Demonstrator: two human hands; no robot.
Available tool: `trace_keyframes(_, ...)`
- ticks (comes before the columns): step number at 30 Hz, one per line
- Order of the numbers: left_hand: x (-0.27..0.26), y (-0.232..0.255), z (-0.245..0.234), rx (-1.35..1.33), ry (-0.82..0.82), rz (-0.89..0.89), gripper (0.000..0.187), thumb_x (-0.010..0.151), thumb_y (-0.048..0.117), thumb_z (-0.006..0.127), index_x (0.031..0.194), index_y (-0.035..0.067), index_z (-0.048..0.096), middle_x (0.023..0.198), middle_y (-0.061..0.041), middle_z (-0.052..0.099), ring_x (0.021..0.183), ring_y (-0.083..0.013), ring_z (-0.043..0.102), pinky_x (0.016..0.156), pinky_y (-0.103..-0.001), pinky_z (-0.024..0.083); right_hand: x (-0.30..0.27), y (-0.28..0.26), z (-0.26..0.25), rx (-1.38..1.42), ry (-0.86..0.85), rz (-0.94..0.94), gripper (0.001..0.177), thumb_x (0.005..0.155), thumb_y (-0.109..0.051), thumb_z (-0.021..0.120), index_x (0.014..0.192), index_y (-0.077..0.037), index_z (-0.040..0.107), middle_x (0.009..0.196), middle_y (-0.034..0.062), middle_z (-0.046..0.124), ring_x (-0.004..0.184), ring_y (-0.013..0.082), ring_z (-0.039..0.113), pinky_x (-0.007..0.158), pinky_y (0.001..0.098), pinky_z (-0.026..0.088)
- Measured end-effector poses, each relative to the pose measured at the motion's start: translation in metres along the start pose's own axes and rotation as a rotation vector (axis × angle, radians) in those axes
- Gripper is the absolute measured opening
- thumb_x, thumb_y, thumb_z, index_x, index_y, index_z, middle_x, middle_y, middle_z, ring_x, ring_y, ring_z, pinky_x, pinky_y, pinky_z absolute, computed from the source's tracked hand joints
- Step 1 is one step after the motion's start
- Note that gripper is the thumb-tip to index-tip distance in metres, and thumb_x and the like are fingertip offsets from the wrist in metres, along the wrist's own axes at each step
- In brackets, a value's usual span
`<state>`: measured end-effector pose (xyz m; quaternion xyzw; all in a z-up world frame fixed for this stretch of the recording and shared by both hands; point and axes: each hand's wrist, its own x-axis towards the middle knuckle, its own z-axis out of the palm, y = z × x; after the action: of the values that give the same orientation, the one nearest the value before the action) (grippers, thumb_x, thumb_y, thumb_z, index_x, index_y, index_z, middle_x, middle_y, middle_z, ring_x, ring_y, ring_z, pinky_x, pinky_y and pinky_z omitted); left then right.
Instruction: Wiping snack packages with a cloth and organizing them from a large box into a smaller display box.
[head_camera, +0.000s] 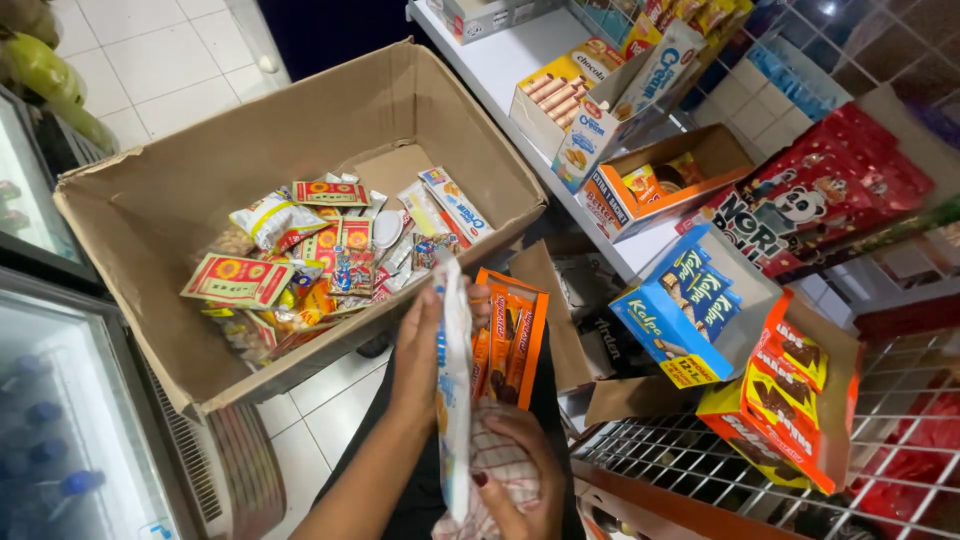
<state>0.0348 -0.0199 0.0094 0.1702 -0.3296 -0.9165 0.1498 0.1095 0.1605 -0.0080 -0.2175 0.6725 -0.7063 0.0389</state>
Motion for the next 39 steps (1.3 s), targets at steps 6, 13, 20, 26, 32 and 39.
trace_keyframes(6,-0.012,-0.021,0.009,0.200,-0.413,-0.175,0.056,0.109,0.048,0.045,0.139,0.003,0.061,0.099,-0.004,0.065,0.079,-0.0086,0.055,0.071,-0.022,0.046,0.045,-0.037,0.009,-0.378,0.123,-0.199,0.055,0.071,-0.008,0.072,0.125,-0.003,0.065,0.134,0.0213,0.063,0.124,0.0322,0.067,0.106,0.0416,0.053)
trace_keyframes(13,-0.009,-0.060,-0.010,-0.463,-0.569,-0.540,0.046,0.115,0.038,0.044,0.137,0.000,0.058,0.111,-0.016,0.071,0.100,-0.0266,0.067,0.086,-0.039,0.055,0.099,-0.053,-0.006,-0.587,0.276,-0.231,0.050,0.082,-0.004,0.075,0.131,-0.006,0.064,0.135,0.0192,0.062,0.126,0.0352,0.065,0.107,0.0407,0.053)
trace_keyframes(20,0.006,-0.021,0.004,-0.438,-0.098,-0.587,0.064,0.096,0.063,0.050,0.123,0.005,0.057,0.107,-0.009,0.072,0.104,-0.0267,0.069,0.092,-0.045,0.054,0.033,-0.037,0.013,-0.687,0.058,-0.291,0.047,0.075,-0.010,0.082,0.121,-0.011,0.072,0.130,0.0217,0.063,0.113,0.0373,0.069,0.096,0.0414,0.057)
trace_keyframes(26,0.008,-0.072,-0.046,-0.148,-0.385,-0.409,0.059,0.103,0.044,0.059,0.147,0.006,0.049,0.127,-0.014,0.062,0.113,-0.0310,0.062,0.091,-0.041,0.050,0.024,-0.034,0.000,-0.733,-0.029,-0.282,0.057,0.062,-0.012,0.087,0.118,-0.014,0.075,0.121,0.0196,0.066,0.101,0.0348,0.072,0.087,0.0409,0.059)
trace_keyframes(32,-0.017,-0.046,0.002,0.111,-0.444,-0.277,0.073,0.098,0.042,0.059,0.158,0.010,0.030,0.140,-0.009,0.059,0.125,-0.0197,0.059,0.106,-0.035,0.047,0.096,-0.064,-0.017,-0.804,0.306,-0.364,0.060,0.075,-0.003,0.083,0.131,-0.011,0.063,0.132,0.0181,0.062,0.118,0.0354,0.067,0.096,0.0429,0.059)
trace_keyframes(39,-0.012,-0.037,-0.011,0.079,-0.321,-0.008,0.071,0.101,0.049,0.057,0.155,0.006,0.041,0.141,-0.012,0.059,0.124,-0.0226,0.058,0.106,-0.038,0.045,0.054,-0.038,0.008,-0.797,0.169,-0.427,0.054,0.069,-0.005,0.084,0.121,-0.015,0.070,0.127,0.0170,0.063,0.111,0.0344,0.068,0.089,0.0395,0.061)
